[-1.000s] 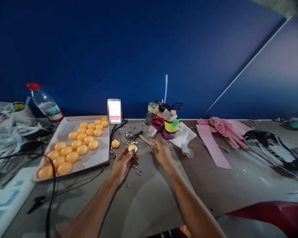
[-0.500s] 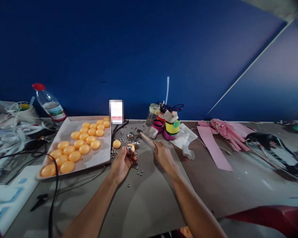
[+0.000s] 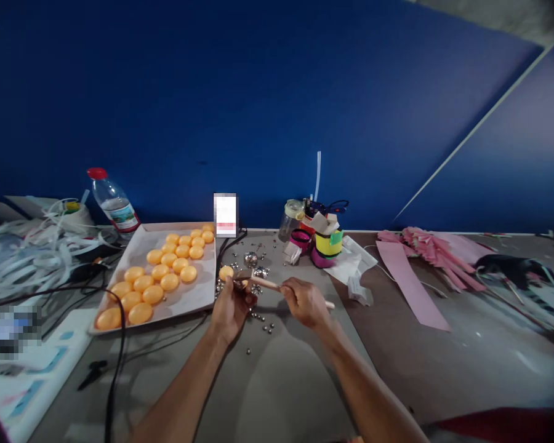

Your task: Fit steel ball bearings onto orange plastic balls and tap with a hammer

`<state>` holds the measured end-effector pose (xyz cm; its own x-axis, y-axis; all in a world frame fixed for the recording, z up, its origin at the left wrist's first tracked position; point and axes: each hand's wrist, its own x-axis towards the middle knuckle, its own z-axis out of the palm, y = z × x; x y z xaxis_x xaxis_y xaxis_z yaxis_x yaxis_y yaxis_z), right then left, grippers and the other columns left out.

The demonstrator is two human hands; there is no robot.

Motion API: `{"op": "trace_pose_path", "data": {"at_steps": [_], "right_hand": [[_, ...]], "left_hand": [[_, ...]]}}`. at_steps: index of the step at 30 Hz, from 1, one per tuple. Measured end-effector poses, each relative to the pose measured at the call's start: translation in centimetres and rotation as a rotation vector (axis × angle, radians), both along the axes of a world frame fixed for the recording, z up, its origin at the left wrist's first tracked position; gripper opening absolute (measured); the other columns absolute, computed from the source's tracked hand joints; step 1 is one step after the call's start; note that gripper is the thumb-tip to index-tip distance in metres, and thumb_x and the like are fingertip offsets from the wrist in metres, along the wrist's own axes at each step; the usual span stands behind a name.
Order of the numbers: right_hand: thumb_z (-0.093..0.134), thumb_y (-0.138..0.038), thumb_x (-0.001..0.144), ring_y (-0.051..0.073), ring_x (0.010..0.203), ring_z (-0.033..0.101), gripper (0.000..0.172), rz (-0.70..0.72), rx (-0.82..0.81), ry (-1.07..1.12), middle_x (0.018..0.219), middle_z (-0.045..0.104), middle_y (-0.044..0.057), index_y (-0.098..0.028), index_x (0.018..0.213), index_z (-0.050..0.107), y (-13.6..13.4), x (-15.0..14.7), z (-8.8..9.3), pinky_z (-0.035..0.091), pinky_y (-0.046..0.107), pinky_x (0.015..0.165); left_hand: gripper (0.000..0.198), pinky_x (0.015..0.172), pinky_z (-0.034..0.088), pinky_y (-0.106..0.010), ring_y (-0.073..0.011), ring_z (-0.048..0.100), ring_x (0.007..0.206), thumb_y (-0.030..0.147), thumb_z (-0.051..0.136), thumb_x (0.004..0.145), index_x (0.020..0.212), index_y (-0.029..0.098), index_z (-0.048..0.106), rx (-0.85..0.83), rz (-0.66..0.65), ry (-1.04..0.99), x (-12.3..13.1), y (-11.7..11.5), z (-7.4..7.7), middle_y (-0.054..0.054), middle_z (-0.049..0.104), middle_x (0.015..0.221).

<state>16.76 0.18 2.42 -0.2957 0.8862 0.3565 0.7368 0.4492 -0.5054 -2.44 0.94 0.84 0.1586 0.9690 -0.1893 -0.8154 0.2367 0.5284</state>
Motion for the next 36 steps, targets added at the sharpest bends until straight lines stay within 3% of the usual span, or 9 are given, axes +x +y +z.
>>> {"op": "trace_pose_path", "data": {"at_steps": [4,8,13,18,21,26,31,36], "right_hand": [[0.028,-0.032,0.094,0.016,0.063,0.054,0.036,-0.020,0.057,0.084,0.073,0.061,0.006,-0.018,0.082,0.060,0.03,0.04,-0.09,0.037,0.024,0.061],[0.034,-0.031,0.093,0.015,0.063,0.054,0.031,-0.027,0.003,-0.020,0.074,0.062,0.005,-0.019,0.079,0.059,0.13,0.01,-0.03,0.035,0.024,0.060],[0.030,-0.030,0.094,0.015,0.063,0.054,0.033,-0.024,0.052,0.070,0.073,0.061,0.005,-0.019,0.081,0.058,0.27,0.13,-0.15,0.035,0.024,0.060],[0.035,-0.028,0.093,0.015,0.061,0.053,0.030,-0.041,0.027,-0.013,0.072,0.061,0.004,-0.018,0.078,0.058,0.42,0.10,-0.21,0.033,0.024,0.058],[0.031,-0.028,0.094,0.014,0.061,0.053,0.033,-0.033,0.090,0.069,0.071,0.060,0.005,-0.017,0.079,0.058,0.47,0.15,-0.23,0.034,0.024,0.058],[0.035,-0.029,0.094,0.014,0.061,0.054,0.030,0.007,0.034,0.033,0.070,0.061,0.004,-0.018,0.078,0.058,0.49,0.11,-0.40,0.034,0.023,0.058],[0.030,-0.030,0.095,0.014,0.064,0.053,0.034,0.055,0.078,0.114,0.073,0.060,0.005,-0.017,0.080,0.058,0.41,-0.12,-0.33,0.037,0.023,0.061],[0.035,-0.028,0.094,0.014,0.065,0.055,0.031,0.032,0.030,0.015,0.074,0.061,0.004,-0.018,0.079,0.060,0.42,-0.27,-0.66,0.036,0.022,0.062]], "left_hand": [[0.034,0.061,0.048,-0.029,-0.0100,0.046,0.050,0.050,0.063,0.074,0.069,0.018,0.053,0.017,-0.013,-0.017,-0.22,0.07,-0.01,0.001,0.056,0.062],[0.034,0.058,0.046,-0.028,-0.0098,0.045,0.049,0.048,0.065,0.074,0.067,0.018,0.051,-0.030,0.023,0.013,-0.12,0.12,-0.06,0.001,0.055,0.060],[0.033,0.058,0.045,-0.028,-0.0106,0.048,0.052,0.047,0.066,0.073,0.068,0.017,0.052,-0.003,0.049,0.028,0.08,0.09,-0.18,0.000,0.056,0.063],[0.033,0.056,0.045,-0.028,-0.0109,0.049,0.049,0.045,0.068,0.072,0.066,0.017,0.051,-0.017,0.106,0.038,0.22,0.08,-0.33,0.001,0.058,0.062],[0.033,0.058,0.047,-0.030,-0.0119,0.050,0.050,0.046,0.068,0.071,0.069,0.017,0.053,-0.001,0.085,0.021,0.24,0.08,-0.42,0.000,0.059,0.062],[0.032,0.057,0.046,-0.029,-0.0114,0.049,0.050,0.043,0.069,0.071,0.067,0.017,0.052,-0.003,0.085,0.007,0.04,0.13,-0.53,0.000,0.058,0.062],[0.030,0.062,0.049,-0.031,-0.0124,0.051,0.053,0.043,0.067,0.073,0.070,0.016,0.055,0.033,0.067,0.002,-0.26,0.09,-0.29,-0.001,0.059,0.064],[0.028,0.059,0.048,-0.028,-0.0112,0.050,0.051,0.041,0.069,0.072,0.069,0.016,0.055,-0.008,0.074,-0.038,-0.32,0.09,-0.23,0.000,0.059,0.062]]}}
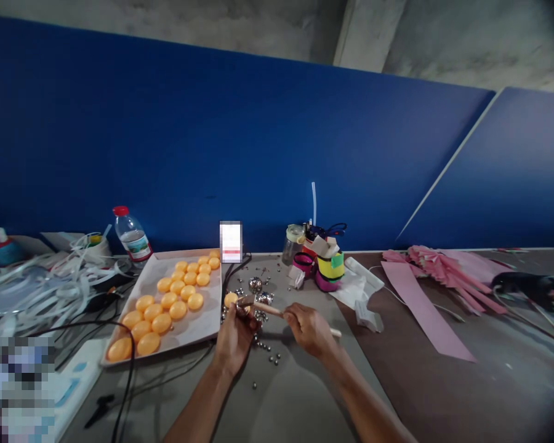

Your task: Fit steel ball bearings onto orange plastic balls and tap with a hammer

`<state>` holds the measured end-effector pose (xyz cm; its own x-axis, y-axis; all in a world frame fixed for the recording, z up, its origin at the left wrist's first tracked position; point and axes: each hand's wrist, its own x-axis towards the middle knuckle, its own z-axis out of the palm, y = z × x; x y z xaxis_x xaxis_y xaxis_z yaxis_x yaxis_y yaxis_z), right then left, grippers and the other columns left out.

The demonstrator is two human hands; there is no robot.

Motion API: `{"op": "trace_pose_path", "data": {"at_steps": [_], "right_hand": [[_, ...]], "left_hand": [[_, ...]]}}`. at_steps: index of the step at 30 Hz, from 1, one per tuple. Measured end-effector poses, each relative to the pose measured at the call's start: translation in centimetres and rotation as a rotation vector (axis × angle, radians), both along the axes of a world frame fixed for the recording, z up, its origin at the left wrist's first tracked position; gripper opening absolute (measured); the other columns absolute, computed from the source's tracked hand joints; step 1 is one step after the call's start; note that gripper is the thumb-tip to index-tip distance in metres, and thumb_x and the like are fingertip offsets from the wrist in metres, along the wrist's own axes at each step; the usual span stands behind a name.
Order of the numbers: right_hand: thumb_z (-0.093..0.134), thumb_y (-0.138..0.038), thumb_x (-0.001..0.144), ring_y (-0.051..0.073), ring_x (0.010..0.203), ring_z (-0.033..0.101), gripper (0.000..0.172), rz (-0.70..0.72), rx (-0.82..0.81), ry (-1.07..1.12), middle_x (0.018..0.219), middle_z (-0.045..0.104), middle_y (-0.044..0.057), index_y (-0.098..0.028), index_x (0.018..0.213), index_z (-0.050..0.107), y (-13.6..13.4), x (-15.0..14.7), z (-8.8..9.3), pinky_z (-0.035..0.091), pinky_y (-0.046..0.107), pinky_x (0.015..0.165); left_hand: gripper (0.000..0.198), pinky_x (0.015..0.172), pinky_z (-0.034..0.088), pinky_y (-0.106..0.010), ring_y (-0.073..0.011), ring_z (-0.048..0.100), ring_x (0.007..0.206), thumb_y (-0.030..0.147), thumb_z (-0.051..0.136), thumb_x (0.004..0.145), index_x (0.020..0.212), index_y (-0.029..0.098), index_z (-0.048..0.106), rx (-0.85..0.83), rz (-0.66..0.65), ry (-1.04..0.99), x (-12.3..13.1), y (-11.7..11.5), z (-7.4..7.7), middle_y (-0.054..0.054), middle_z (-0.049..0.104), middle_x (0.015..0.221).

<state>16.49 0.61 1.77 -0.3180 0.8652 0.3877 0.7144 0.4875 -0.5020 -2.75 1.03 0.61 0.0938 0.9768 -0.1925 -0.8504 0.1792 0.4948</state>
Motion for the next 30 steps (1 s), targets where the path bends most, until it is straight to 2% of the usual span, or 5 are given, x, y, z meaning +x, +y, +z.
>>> {"op": "trace_pose_path", "data": {"at_steps": [4,8,21,26,30], "right_hand": [[0.031,-0.028,0.094,0.014,0.064,0.054,0.032,0.024,0.057,0.076,0.074,0.060,0.004,-0.018,0.081,0.059,0.14,0.09,-0.20,0.037,0.023,0.062],[0.035,-0.026,0.093,0.014,0.065,0.056,0.029,0.004,0.007,0.018,0.072,0.061,0.003,-0.018,0.077,0.059,0.34,-0.04,-0.10,0.036,0.023,0.061],[0.034,-0.025,0.094,0.014,0.065,0.056,0.030,-0.005,0.041,0.082,0.075,0.061,0.004,-0.018,0.079,0.058,0.20,-0.16,0.08,0.036,0.022,0.061],[0.037,-0.026,0.093,0.014,0.065,0.056,0.028,-0.012,-0.006,0.046,0.073,0.061,0.003,-0.019,0.077,0.058,0.11,-0.37,0.10,0.035,0.023,0.060],[0.033,-0.025,0.094,0.014,0.064,0.054,0.031,0.028,0.052,0.097,0.073,0.060,0.004,-0.018,0.079,0.059,0.04,-0.40,0.02,0.037,0.023,0.061]], "left_hand": [[0.029,0.063,0.049,-0.031,-0.0121,0.052,0.053,0.042,0.069,0.072,0.070,0.016,0.057,0.023,-0.019,0.040,0.02,-0.03,0.00,-0.001,0.060,0.064],[0.031,0.058,0.047,-0.029,-0.0118,0.050,0.050,0.042,0.071,0.069,0.066,0.016,0.054,-0.002,-0.015,0.043,0.16,-0.07,0.01,0.000,0.059,0.061],[0.028,0.061,0.047,-0.031,-0.0126,0.052,0.052,0.040,0.072,0.069,0.069,0.015,0.059,0.028,-0.035,0.057,0.21,0.01,-0.15,-0.002,0.062,0.064],[0.028,0.059,0.048,-0.030,-0.0124,0.051,0.050,0.040,0.072,0.068,0.066,0.016,0.058,0.012,-0.004,0.048,0.02,0.03,0.02,0.000,0.060,0.059],[0.027,0.063,0.049,-0.031,-0.0128,0.053,0.054,0.040,0.070,0.070,0.071,0.015,0.060,0.054,-0.024,0.069,0.03,-0.10,0.14,-0.002,0.062,0.064]]}}
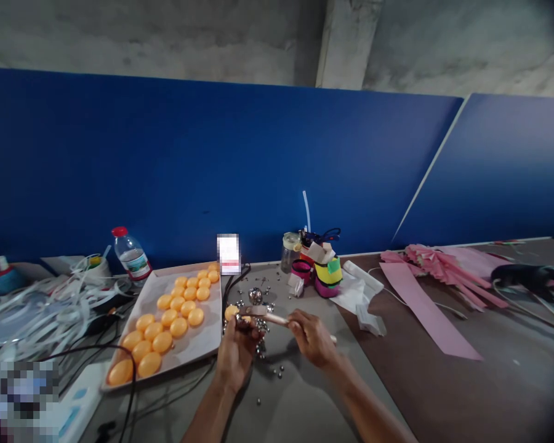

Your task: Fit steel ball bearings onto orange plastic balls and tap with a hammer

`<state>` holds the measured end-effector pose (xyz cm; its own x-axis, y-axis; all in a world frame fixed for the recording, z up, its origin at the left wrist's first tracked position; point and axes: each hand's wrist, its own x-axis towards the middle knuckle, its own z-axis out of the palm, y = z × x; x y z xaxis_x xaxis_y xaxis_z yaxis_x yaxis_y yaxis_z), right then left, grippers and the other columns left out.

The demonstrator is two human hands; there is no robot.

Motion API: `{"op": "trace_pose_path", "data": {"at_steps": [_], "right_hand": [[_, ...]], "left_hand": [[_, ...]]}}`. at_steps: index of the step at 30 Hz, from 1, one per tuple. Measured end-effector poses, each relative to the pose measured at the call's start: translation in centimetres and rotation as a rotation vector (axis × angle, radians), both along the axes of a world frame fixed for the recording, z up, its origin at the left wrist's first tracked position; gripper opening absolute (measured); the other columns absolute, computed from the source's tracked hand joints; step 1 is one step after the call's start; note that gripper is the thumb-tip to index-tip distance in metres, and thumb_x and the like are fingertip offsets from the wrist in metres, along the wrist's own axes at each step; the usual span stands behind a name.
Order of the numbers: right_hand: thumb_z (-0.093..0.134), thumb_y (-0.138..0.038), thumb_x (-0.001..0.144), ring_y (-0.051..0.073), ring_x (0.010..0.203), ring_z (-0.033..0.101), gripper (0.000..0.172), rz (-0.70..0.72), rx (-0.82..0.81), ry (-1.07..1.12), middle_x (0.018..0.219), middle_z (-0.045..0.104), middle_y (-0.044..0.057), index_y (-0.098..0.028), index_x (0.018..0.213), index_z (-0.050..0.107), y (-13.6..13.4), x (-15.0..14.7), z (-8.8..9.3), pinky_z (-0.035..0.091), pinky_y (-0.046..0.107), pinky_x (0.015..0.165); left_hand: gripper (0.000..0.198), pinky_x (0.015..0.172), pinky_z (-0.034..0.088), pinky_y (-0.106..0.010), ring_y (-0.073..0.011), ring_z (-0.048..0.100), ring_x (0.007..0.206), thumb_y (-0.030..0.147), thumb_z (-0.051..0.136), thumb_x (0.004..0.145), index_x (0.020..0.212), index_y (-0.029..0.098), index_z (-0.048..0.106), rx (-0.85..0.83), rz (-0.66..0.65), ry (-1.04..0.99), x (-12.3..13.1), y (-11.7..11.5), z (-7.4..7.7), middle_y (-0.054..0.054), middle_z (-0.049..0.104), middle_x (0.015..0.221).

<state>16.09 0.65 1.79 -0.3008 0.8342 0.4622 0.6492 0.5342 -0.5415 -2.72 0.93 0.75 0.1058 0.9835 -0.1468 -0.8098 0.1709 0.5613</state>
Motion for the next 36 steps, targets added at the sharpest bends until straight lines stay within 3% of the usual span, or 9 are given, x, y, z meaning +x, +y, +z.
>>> {"op": "trace_pose_path", "data": {"at_steps": [4,7,11,16,21,29,33,36], "right_hand": [[0.037,-0.024,0.093,0.014,0.068,0.057,0.026,0.008,-0.041,-0.064,0.074,0.062,0.003,-0.019,0.080,0.060,0.0,-0.2,-0.1,0.037,0.023,0.062],[0.036,-0.026,0.093,0.014,0.067,0.057,0.028,-0.064,-0.034,-0.040,0.075,0.062,0.003,-0.019,0.080,0.060,0.2,-0.1,-0.3,0.038,0.023,0.062],[0.033,-0.028,0.094,0.015,0.070,0.057,0.030,-0.280,0.045,0.074,0.080,0.062,0.006,-0.018,0.085,0.059,1.0,0.8,-0.8,0.039,0.024,0.064],[0.039,-0.031,0.092,0.016,0.074,0.057,0.026,-0.532,-0.062,-0.102,0.085,0.062,0.007,-0.017,0.086,0.061,2.1,2.1,-1.7,0.038,0.024,0.066],[0.040,-0.030,0.093,0.017,0.077,0.059,0.024,-0.591,-0.168,-0.285,0.096,0.061,0.008,-0.019,0.099,0.060,2.6,2.5,-2.6,0.038,0.026,0.066],[0.043,-0.028,0.091,0.019,0.084,0.058,0.022,-0.620,-0.242,-0.411,0.097,0.059,0.009,-0.020,0.104,0.059,2.8,1.7,-3.1,0.039,0.028,0.067],[0.047,-0.023,0.088,0.023,0.090,0.054,0.021,-0.633,-0.179,-0.430,0.098,0.059,0.011,-0.020,0.103,0.061,2.4,1.1,-3.1,0.038,0.032,0.076],[0.045,-0.020,0.088,0.024,0.095,0.051,0.029,-0.539,-0.084,-0.374,0.101,0.059,0.011,-0.022,0.113,0.058,1.8,0.5,-2.6,0.037,0.036,0.082]], "left_hand": [[0.024,0.060,0.049,-0.031,-0.0121,0.051,0.049,0.034,0.070,0.071,0.065,0.016,0.056,-0.052,0.011,0.015,0.3,-0.1,0.0,0.000,0.058,0.058],[0.024,0.061,0.049,-0.032,-0.0125,0.051,0.050,0.036,0.068,0.073,0.067,0.016,0.056,-0.051,-0.026,-0.028,0.2,-0.2,0.2,-0.001,0.059,0.061],[0.025,0.066,0.050,-0.031,-0.0114,0.052,0.056,0.037,0.067,0.075,0.089,0.017,0.062,-0.059,-0.058,-0.077,-0.3,-0.2,0.4,-0.001,0.060,0.070],[0.031,0.066,0.050,-0.029,-0.0104,0.050,0.057,0.040,0.067,0.074,0.095,0.018,0.062,-0.007,-0.043,-0.033,-0.5,-0.2,0.4,0.000,0.056,0.070],[0.030,0.062,0.050,-0.027,-0.0081,0.046,0.051,0.039,0.067,0.073,0.092,0.017,0.061,-0.016,-0.032,0.064,-0.1,0.0,0.4,0.001,0.055,0.067],[0.029,0.060,0.049,-0.027,-0.0081,0.045,0.049,0.038,0.068,0.071,0.087,0.016,0.060,-0.043,-0.044,0.093,0.2,-0.2,0.8,0.001,0.054,0.064],[0.028,0.059,0.050,-0.029,-0.0087,0.046,0.048,0.039,0.067,0.072,0.085,0.016,0.059,-0.070,-0.036,0.087,0.3,-0.2,1.0,0.001,0.054,0.064],[0.029,0.058,0.049,-0.028,-0.0089,0.047,0.049,0.041,0.066,0.073,0.086,0.016,0.059,-0.064,-0.028,0.099,0.4,-0.3,1.0,0.000,0.055,0.066]]}}
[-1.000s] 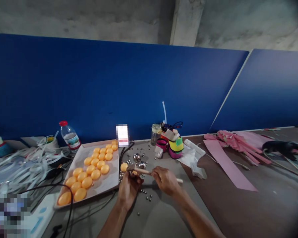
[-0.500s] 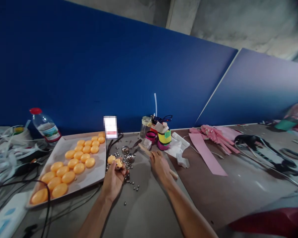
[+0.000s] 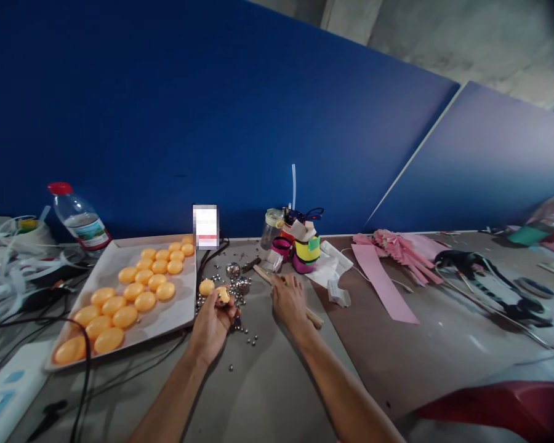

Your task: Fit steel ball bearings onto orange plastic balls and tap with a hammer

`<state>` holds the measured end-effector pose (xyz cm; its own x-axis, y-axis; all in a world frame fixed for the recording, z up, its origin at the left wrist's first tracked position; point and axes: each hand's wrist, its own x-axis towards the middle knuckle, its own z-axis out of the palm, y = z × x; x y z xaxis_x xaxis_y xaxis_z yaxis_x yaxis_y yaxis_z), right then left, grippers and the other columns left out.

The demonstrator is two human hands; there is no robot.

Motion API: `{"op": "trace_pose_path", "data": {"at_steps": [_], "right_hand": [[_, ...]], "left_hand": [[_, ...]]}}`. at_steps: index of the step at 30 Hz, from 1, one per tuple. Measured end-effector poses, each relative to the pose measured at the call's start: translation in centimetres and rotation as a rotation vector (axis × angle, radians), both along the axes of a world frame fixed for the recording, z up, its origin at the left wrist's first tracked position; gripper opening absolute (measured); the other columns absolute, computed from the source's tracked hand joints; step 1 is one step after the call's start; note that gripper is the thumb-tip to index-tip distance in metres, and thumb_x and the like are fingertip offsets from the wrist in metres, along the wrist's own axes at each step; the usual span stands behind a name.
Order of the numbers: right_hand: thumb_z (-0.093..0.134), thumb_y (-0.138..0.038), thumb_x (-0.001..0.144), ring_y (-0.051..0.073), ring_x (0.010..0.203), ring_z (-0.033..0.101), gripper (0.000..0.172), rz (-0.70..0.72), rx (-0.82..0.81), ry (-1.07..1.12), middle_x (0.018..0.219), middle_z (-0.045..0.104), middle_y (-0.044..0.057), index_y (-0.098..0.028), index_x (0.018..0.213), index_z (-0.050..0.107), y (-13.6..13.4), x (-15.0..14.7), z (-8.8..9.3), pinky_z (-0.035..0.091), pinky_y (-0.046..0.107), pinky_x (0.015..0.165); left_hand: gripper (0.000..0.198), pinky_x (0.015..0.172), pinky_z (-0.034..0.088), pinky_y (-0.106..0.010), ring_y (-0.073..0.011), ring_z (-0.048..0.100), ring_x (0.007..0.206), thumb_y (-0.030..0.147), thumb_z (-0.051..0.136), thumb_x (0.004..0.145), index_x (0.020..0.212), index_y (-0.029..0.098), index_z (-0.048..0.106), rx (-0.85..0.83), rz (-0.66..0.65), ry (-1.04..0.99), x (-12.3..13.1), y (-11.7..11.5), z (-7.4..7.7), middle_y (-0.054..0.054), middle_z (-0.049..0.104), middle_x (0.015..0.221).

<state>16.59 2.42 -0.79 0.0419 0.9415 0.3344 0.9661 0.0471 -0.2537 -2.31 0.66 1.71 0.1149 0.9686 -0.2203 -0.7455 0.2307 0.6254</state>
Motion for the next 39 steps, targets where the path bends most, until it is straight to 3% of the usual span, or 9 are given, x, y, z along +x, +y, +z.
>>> {"op": "trace_pose_path", "data": {"at_steps": [4,9,16,23,26,32,39], "right_hand": [[0.039,-0.017,0.089,0.023,0.101,0.049,0.037,0.249,0.050,0.144,0.110,0.057,0.011,-0.018,0.123,0.052,-0.4,-1.1,0.5,0.040,0.034,0.088],[0.038,-0.011,0.086,0.022,0.110,0.047,0.039,0.346,0.075,0.173,0.119,0.053,0.014,-0.013,0.123,0.052,0.6,-2.0,-0.2,0.039,0.036,0.095],[0.038,-0.009,0.086,0.019,0.104,0.052,0.038,0.305,0.019,0.142,0.108,0.059,0.012,-0.013,0.121,0.052,1.2,-1.6,-1.7,0.042,0.031,0.091],[0.040,-0.009,0.087,0.018,0.105,0.053,0.034,0.305,-0.094,0.032,0.112,0.060,0.012,-0.014,0.117,0.053,3.2,-3.4,-0.5,0.039,0.028,0.089],[0.041,-0.009,0.086,0.018,0.105,0.053,0.033,0.237,-0.106,0.024,0.114,0.059,0.012,-0.016,0.116,0.054,4.1,-4.4,-0.6,0.039,0.027,0.087],[0.043,-0.007,0.084,0.020,0.097,0.057,0.024,0.173,-0.126,0.021,0.105,0.062,0.011,-0.017,0.096,0.062,4.8,-4.9,-1.5,0.040,0.026,0.082],[0.044,-0.006,0.083,0.019,0.088,0.059,0.020,0.174,-0.065,0.121,0.094,0.064,0.011,-0.016,0.085,0.062,5.1,-4.4,-2.2,0.042,0.026,0.076]], "left_hand": [[0.029,0.058,0.049,-0.027,-0.0100,0.049,0.051,0.037,0.068,0.071,0.090,0.016,0.060,0.017,-0.014,-0.003,0.1,-0.1,0.0,0.000,0.056,0.067],[0.030,0.058,0.049,-0.028,-0.0110,0.051,0.053,0.034,0.069,0.071,0.092,0.016,0.060,0.011,-0.021,-0.004,0.0,0.0,0.1,0.000,0.057,0.067],[0.030,0.061,0.050,-0.030,-0.0109,0.052,0.053,0.034,0.067,0.072,0.095,0.016,0.059,0.023,-0.051,-0.028,0.0,0.1,-0.5,0.000,0.057,0.069],[0.028,0.059,0.047,-0.027,-0.0107,0.051,0.052,0.037,0.066,0.073,0.090,0.016,0.057,0.027,-0.026,-0.012,0.1,0.1,-0.7,0.001,0.056,0.066],[0.031,0.058,0.046,-0.027,-0.0108,0.051,0.052,0.037,0.066,0.074,0.094,0.015,0.057,0.022,-0.016,-0.001,0.0,0.1,-0.8,0.001,0.056,0.066],[0.035,0.060,0.046,-0.027,-0.0110,0.051,0.054,0.042,0.065,0.074,0.096,0.015,0.059,0.031,-0.024,-0.016,0.0,0.1,-1.0,0.000,0.056,0.067],[0.036,0.059,0.046,-0.028,-0.0111,0.051,0.054,0.041,0.066,0.074,0.097,0.014,0.059,0.024,-0.025,0.006,0.1,0.1,-1.0,0.000,0.056,0.067]]}}
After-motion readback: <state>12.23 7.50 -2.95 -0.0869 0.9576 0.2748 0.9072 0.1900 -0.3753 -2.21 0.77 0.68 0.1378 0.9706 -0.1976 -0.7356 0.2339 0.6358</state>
